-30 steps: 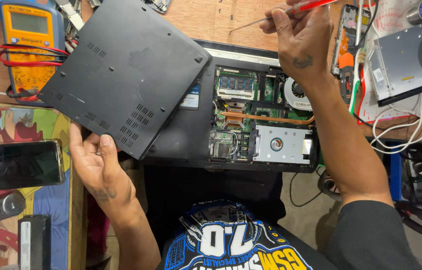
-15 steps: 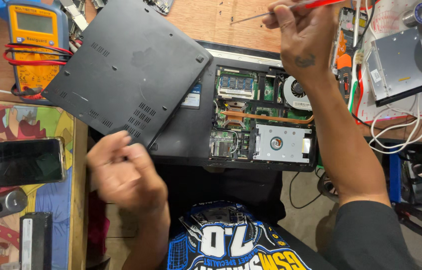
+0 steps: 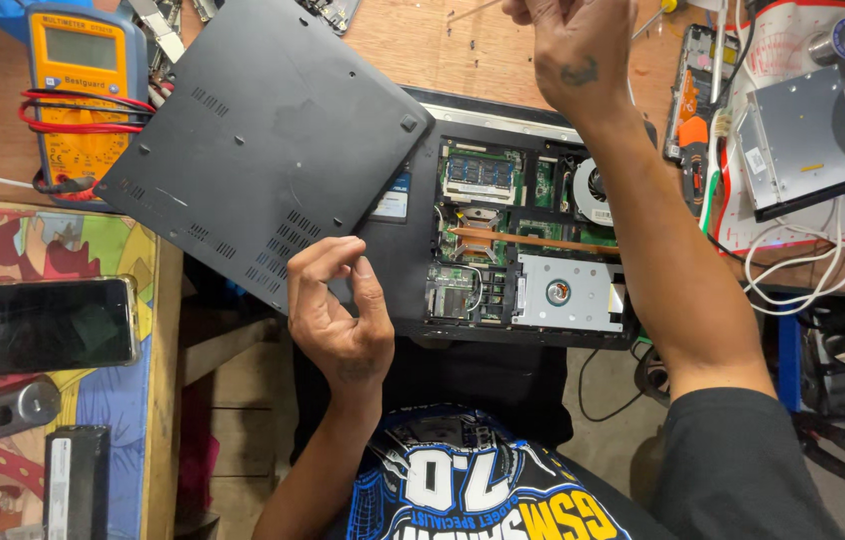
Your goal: The person uses a screwdriver to remove and reinstall screws on a laptop's internal components. They then insert a hard drive into the drive bay and secure it with screws. Finally, they place the bottom cover back onto the laptop and fasten it with screws.
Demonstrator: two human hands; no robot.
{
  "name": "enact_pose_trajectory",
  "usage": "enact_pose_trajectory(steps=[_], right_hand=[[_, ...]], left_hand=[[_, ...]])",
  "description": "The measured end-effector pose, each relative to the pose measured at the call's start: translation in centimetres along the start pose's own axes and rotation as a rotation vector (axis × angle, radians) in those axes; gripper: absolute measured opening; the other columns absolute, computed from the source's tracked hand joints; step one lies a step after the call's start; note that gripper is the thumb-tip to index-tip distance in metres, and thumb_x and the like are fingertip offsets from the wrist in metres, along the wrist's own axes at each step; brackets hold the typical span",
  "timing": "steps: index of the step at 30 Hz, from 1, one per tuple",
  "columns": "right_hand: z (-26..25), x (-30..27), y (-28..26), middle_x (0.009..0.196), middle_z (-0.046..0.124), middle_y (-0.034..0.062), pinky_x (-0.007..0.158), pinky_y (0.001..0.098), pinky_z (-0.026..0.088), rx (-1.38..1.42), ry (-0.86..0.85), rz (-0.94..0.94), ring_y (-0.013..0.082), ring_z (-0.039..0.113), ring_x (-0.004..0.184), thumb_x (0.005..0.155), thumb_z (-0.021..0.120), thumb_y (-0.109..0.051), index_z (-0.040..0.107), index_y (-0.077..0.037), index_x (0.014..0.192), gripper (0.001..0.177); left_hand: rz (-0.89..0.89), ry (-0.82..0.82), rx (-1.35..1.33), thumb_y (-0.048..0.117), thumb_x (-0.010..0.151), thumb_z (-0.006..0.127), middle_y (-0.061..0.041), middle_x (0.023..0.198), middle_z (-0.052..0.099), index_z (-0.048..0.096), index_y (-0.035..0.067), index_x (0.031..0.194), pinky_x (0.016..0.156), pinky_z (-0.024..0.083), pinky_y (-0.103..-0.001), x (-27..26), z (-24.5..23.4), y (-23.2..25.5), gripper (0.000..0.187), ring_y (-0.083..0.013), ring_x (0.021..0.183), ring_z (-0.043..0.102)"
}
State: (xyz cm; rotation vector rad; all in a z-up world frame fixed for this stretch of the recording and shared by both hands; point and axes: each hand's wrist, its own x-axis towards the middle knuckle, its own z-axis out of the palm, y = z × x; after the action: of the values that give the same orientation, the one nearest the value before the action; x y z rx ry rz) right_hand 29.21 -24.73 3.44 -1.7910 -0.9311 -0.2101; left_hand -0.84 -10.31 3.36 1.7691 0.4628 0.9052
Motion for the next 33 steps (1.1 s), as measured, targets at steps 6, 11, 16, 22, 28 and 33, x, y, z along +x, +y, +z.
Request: enact_pose_trajectory(steps=[6,11,16,22,28,33], right_hand=[[-0.3,-0.4,-1.2,0.093,0.076,0.0110,0.082,0.0313,0.064,-0.079,0.015,0.043,0.0169,0.076,0.086,0.117,0.063,-0.007,0.072,0.007,0.107,0.019],[-1.3,-0.4,-4.6,0.097,0.072,0.0139,0.086,0.0327,0.064,0.000,0.009,-0.031,0.0189,0.074,0.090,0.113,0.057,0.000,0.067,0.011,0.110,0.016],[-2.8,-1.3,-7.0,0.097,0.073,0.0135,0.085,0.0322,0.062,-0.106,-0.002,-0.025,0.0199,0.075,0.090,0.115,0.057,-0.001,0.067,0.009,0.110,0.015],[-3.3,-2.0,-5.3,0.102,0.076,0.0123,0.090,0.0328,0.065,-0.027,0.036,0.020,0.0198,0.078,0.095,0.118,0.061,-0.004,0.068,0.008,0.115,0.014],[-1.8,-1.3,-1.1,0.099,0.075,0.0115,0.083,0.0337,0.068,0.134,0.034,0.115,0.0186,0.078,0.088,0.115,0.064,-0.005,0.071,0.008,0.112,0.015],[-1.6,-1.3,0.9,0.098,0.075,0.0122,0.082,0.0334,0.067,0.127,0.012,0.090,0.0193,0.078,0.088,0.117,0.065,-0.005,0.072,0.009,0.112,0.016]], left_hand=[[-0.006,0.006,-0.033,-0.006,0.098,0.063,-0.011,0.117,0.065,0.066,0.001,0.113,0.085,0.054,-0.028,-0.1,-0.6,0.4,0.016,-0.0181,0.100,0.062],[-0.025,-0.019,-0.109,-0.005,0.099,0.064,-0.012,0.117,0.064,0.066,0.000,0.113,0.085,0.056,-0.028,-0.2,-0.7,1.3,0.015,-0.0165,0.098,0.062],[-0.045,-0.106,-0.151,-0.002,0.099,0.065,-0.010,0.115,0.066,0.067,0.002,0.116,0.089,0.057,-0.029,0.2,0.2,1.8,0.018,-0.0167,0.098,0.066],[-0.032,-0.189,-0.075,0.000,0.096,0.066,-0.010,0.113,0.067,0.069,0.003,0.117,0.089,0.057,-0.031,0.3,0.9,2.2,0.021,-0.0189,0.097,0.068],[-0.043,-0.204,-0.050,-0.001,0.096,0.065,-0.011,0.109,0.068,0.068,0.003,0.114,0.086,0.057,-0.032,0.2,1.1,1.7,0.019,-0.0202,0.093,0.068],[-0.043,-0.188,-0.032,-0.002,0.094,0.066,-0.011,0.108,0.068,0.069,0.003,0.113,0.085,0.057,-0.032,0.0,1.2,1.1,0.019,-0.0213,0.093,0.068]])
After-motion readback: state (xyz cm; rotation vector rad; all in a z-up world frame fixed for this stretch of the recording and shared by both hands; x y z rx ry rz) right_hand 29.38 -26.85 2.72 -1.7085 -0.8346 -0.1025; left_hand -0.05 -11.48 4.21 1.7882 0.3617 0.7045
